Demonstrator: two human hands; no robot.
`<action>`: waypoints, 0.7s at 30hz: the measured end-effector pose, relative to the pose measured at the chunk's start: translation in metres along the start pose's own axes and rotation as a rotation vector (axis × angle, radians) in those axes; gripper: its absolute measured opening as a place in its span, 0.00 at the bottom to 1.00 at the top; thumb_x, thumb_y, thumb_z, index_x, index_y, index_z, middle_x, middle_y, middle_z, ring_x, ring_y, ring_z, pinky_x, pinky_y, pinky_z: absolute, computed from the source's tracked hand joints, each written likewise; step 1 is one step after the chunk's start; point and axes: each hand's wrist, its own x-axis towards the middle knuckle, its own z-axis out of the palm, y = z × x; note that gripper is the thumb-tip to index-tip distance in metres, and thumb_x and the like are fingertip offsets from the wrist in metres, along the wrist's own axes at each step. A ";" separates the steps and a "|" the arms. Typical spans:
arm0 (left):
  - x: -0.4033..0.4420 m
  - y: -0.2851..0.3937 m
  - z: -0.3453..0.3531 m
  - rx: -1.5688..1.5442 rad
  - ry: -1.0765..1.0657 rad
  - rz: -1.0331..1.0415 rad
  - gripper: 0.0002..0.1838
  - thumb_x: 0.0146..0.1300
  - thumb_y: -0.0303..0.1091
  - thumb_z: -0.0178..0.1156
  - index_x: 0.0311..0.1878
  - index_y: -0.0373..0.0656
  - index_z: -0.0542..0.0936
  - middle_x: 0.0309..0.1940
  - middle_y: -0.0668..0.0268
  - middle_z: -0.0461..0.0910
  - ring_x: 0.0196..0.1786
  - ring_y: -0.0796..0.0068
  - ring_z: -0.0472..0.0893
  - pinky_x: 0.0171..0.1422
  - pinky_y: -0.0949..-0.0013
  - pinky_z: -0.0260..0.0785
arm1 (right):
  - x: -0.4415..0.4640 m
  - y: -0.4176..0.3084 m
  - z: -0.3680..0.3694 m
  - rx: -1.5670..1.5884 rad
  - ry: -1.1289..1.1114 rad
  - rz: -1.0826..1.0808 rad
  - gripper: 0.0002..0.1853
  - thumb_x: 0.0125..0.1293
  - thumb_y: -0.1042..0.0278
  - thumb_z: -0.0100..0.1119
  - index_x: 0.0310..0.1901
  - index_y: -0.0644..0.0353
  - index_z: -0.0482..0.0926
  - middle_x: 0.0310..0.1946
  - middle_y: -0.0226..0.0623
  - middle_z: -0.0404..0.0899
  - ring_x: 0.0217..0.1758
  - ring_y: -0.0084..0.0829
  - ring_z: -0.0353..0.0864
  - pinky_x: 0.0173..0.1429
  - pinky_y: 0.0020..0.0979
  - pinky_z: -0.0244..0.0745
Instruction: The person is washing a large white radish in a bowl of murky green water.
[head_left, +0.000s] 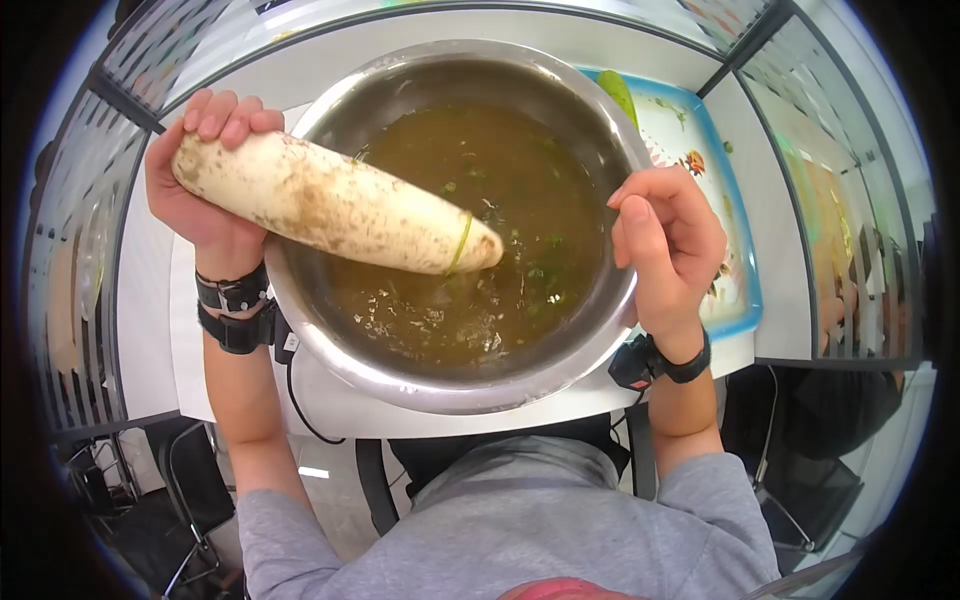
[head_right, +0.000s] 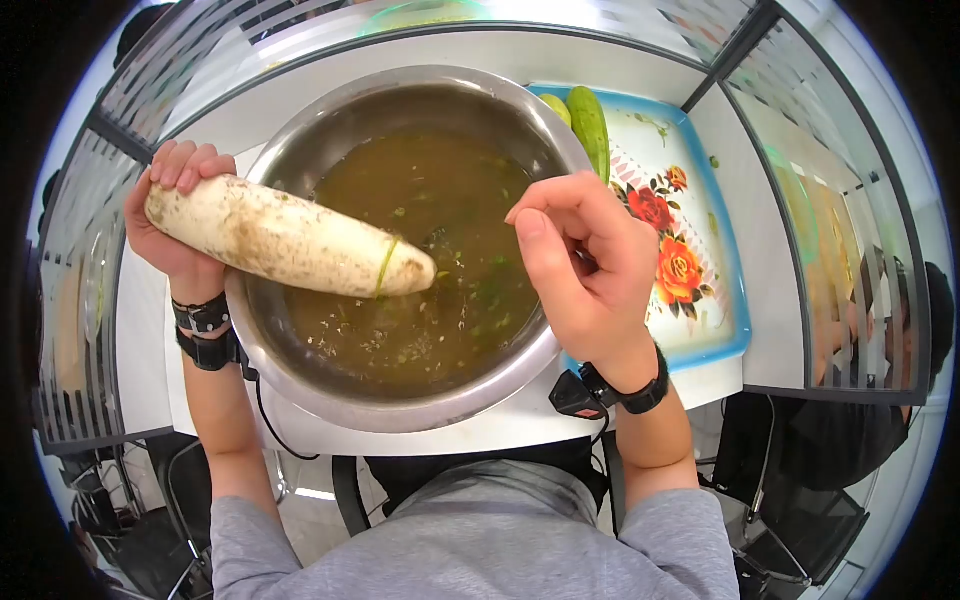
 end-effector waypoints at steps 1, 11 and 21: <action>0.000 0.001 -0.004 -0.028 0.015 0.013 0.05 0.66 0.36 0.51 0.37 0.47 0.72 0.32 0.70 0.74 0.39 0.72 0.73 0.60 0.61 0.66 | 0.000 -0.001 0.001 0.003 -0.003 -0.002 0.03 0.73 0.77 0.57 0.43 0.66 0.79 0.21 0.24 0.77 0.22 0.10 0.68 0.28 0.18 0.56; -0.002 -0.001 0.000 0.045 0.028 0.018 0.06 0.68 0.36 0.49 0.37 0.46 0.72 0.32 0.69 0.74 0.39 0.69 0.74 0.60 0.60 0.67 | -0.001 -0.006 0.001 0.007 0.000 0.015 0.02 0.72 0.79 0.57 0.42 0.67 0.79 0.19 0.22 0.74 0.20 0.09 0.64 0.27 0.18 0.54; -0.005 -0.009 0.021 0.703 -0.135 -0.059 0.08 0.67 0.36 0.50 0.34 0.44 0.71 0.29 0.64 0.74 0.36 0.67 0.78 0.53 0.58 0.72 | 0.000 -0.002 0.001 -0.026 -0.022 -0.040 0.02 0.72 0.80 0.56 0.42 0.67 0.78 0.17 0.21 0.72 0.19 0.08 0.64 0.26 0.18 0.54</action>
